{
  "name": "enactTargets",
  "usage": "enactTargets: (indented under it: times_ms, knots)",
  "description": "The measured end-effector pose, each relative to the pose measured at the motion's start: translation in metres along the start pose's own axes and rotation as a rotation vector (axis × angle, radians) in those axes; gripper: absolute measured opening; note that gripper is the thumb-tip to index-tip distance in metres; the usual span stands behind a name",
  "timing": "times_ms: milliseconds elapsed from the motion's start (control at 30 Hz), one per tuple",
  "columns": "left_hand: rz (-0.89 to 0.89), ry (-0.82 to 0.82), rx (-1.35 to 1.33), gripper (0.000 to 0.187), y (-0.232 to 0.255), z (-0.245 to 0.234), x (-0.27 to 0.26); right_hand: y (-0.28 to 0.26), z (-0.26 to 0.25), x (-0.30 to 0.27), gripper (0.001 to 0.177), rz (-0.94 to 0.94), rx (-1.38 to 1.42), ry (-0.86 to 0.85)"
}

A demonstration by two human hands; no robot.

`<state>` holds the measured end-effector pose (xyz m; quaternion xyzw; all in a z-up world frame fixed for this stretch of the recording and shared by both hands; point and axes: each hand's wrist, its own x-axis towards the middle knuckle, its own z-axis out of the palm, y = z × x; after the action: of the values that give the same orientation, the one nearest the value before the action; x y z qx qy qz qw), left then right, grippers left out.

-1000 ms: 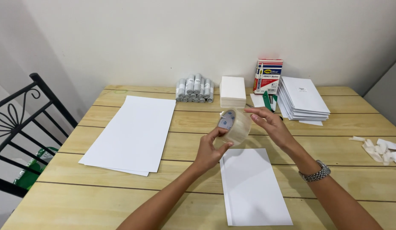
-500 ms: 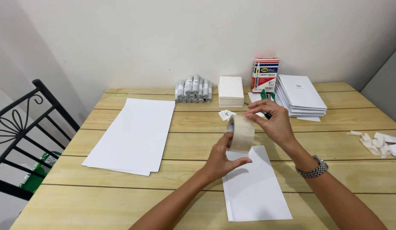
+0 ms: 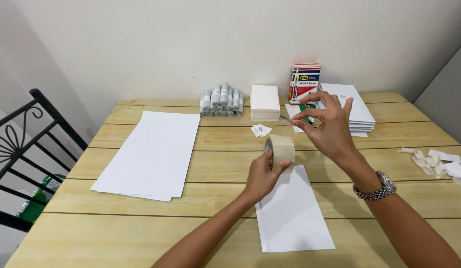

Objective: Folding white paper sheets and securing the edges with adhesive tape to create envelopes.

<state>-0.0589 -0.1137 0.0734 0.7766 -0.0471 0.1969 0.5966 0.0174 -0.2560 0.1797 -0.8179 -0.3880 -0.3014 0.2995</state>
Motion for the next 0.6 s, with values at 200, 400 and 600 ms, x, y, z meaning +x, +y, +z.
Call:
enactTargets:
  times_ms: [200,400,600]
  knots:
    - [-0.087,-0.053,0.157,0.052,-0.004,-0.006,-0.004,0.005,0.002,-0.009,0.004,0.096,-0.012,-0.183]
    - [0.273,0.195,0.294,0.047,0.021,-0.022,0.005,0.002,-0.002,-0.015,0.004,0.127,-0.045,-0.246]
    - [0.439,0.239,0.231,0.020,0.030,-0.019,0.025,-0.009,-0.013,-0.019,0.005,0.143,-0.072,-0.289]
